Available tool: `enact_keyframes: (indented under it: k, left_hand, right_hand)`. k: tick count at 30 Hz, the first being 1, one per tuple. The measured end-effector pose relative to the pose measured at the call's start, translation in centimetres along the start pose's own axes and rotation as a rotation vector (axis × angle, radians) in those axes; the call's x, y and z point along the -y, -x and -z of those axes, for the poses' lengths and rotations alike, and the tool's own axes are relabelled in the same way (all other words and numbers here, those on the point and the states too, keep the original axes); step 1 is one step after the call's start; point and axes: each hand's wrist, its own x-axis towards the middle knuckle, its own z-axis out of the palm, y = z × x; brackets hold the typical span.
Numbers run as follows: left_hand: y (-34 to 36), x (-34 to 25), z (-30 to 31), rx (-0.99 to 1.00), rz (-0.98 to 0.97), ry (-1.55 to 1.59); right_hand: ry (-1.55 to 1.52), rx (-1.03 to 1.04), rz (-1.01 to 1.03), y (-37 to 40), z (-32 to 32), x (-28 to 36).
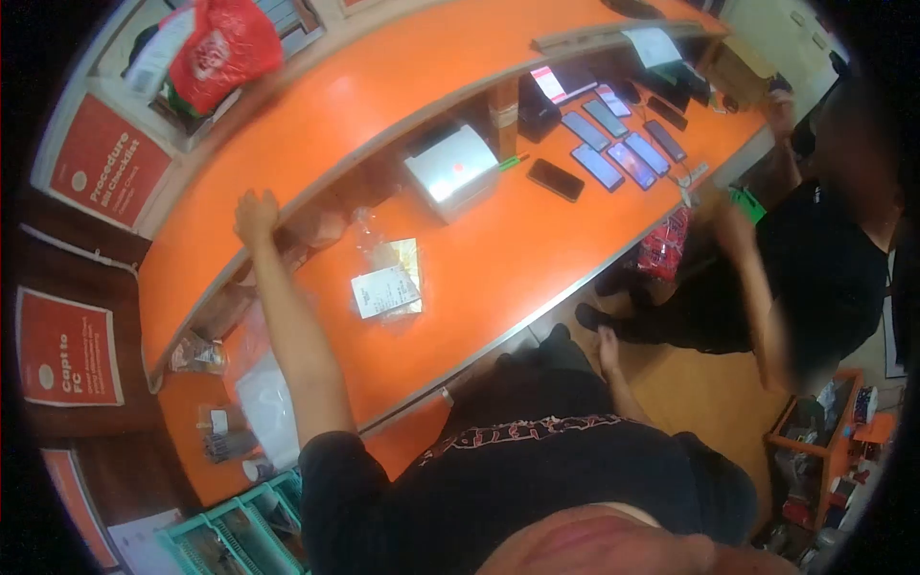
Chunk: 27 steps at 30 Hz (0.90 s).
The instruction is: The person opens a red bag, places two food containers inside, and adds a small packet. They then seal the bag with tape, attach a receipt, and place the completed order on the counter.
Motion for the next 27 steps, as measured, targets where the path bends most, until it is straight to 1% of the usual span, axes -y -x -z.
enact_keyframes:
  k: [1, 2, 3, 4, 5, 6, 8, 10, 12, 13, 14, 15, 16, 17, 18, 19, 20, 22, 23, 26, 27]
  left_hand:
    - [0.1, 0.0, -0.1, 0.005, 0.01, -0.018]
    - [-0.3, 0.0, -0.1, 0.01, 0.011, -0.033]
    - [-2.3, 1.6, -2.2, -0.005, -0.009, -0.028]
    - [-4.2, 3.3, -4.3, -0.014, -0.032, -0.024]
    - [-4.2, 2.9, -3.7, 0.022, -0.021, -0.031]
    - [-3.9, 2.8, -3.2, 0.057, -0.003, -0.039]
    - [-5.7, 4.7, -4.4, 0.102, -0.015, -0.042]
    - [-4.1, 3.2, -3.0, 0.062, -0.009, -0.028]
    - [-2.8, 3.5, -2.5, 0.038, -0.02, 0.017]
    - [-3.6, 4.7, -3.3, 0.032, -0.042, 0.062]
    - [-4.8, 5.8, -4.2, 0.026, -0.069, 0.11]
    - [-6.0, 8.0, -5.4, -0.002, -0.134, 0.114]
    - [-5.8, 6.8, -4.8, -0.029, -0.199, 0.119]
    - [-6.1, 5.1, -4.4, 0.054, -0.06, 0.024]
    - [-6.0, 3.7, -3.9, 0.135, 0.082, -0.077]
    - [-5.1, 0.8, -3.0, 0.212, 0.225, -0.176]
    - [-4.3, -2.3, -2.9, 0.256, 0.209, -0.22]
    - [-2.5, -8.3, -3.0, 0.341, 0.187, -0.315]
    - [-2.1, -10.8, -3.5, 0.251, 0.369, -0.205]
    - [1.4, -16.0, -3.8, 0.221, 0.271, -0.079]
    - [2.7, -18.3, -4.1, 0.211, 0.225, -0.029]
  right_hand:
    - [-0.073, -0.077, 0.033, -2.4, -0.8, 0.8]
    - [-0.065, -0.112, 0.052, -2.9, -2.1, 5.0]
    - [0.033, -0.141, 0.188, -4.6, -2.8, 6.9]
    - [0.098, -0.198, 0.369, -3.7, -4.3, 12.3]
    - [0.473, -0.315, 0.669, -6.5, -4.0, 12.4]
    - [0.509, -0.264, 0.795, -6.2, -4.4, 16.6]
    - [0.558, -0.192, 0.843, -8.9, -4.4, 19.9]
    - [0.593, -0.09, 0.89, -11.9, -3.9, 22.6]
    - [0.71, -0.039, 0.994, -15.8, -2.8, 23.6]
    - [0.766, -0.017, 1.045, -17.7, -2.1, 24.1]
    - [0.763, 0.063, 0.973, -19.6, -1.3, 24.8]
    - [0.755, 0.144, 0.899, -21.2, -0.5, 25.4]
    - [0.745, 0.225, 0.826, -22.6, 0.1, 25.9]
    - [0.741, 0.194, 0.915, -23.7, 0.4, 26.1]
    - [0.749, 0.216, 0.939, -24.5, 0.6, 26.0]
    - [0.757, 0.236, 0.965, -25.1, 1.0, 26.2]
    - [0.767, 0.254, 0.994, -25.9, 1.5, 26.5]
    - [0.7, 0.279, 0.988, -26.7, 1.9, 26.2]
    - [0.668, 0.3, 0.984, -26.9, 2.1, 25.8]
    - [0.632, 0.293, 1.005, -27.0, 2.2, 26.0]
    - [0.669, 0.343, 1.006, -27.6, 2.2, 25.4]
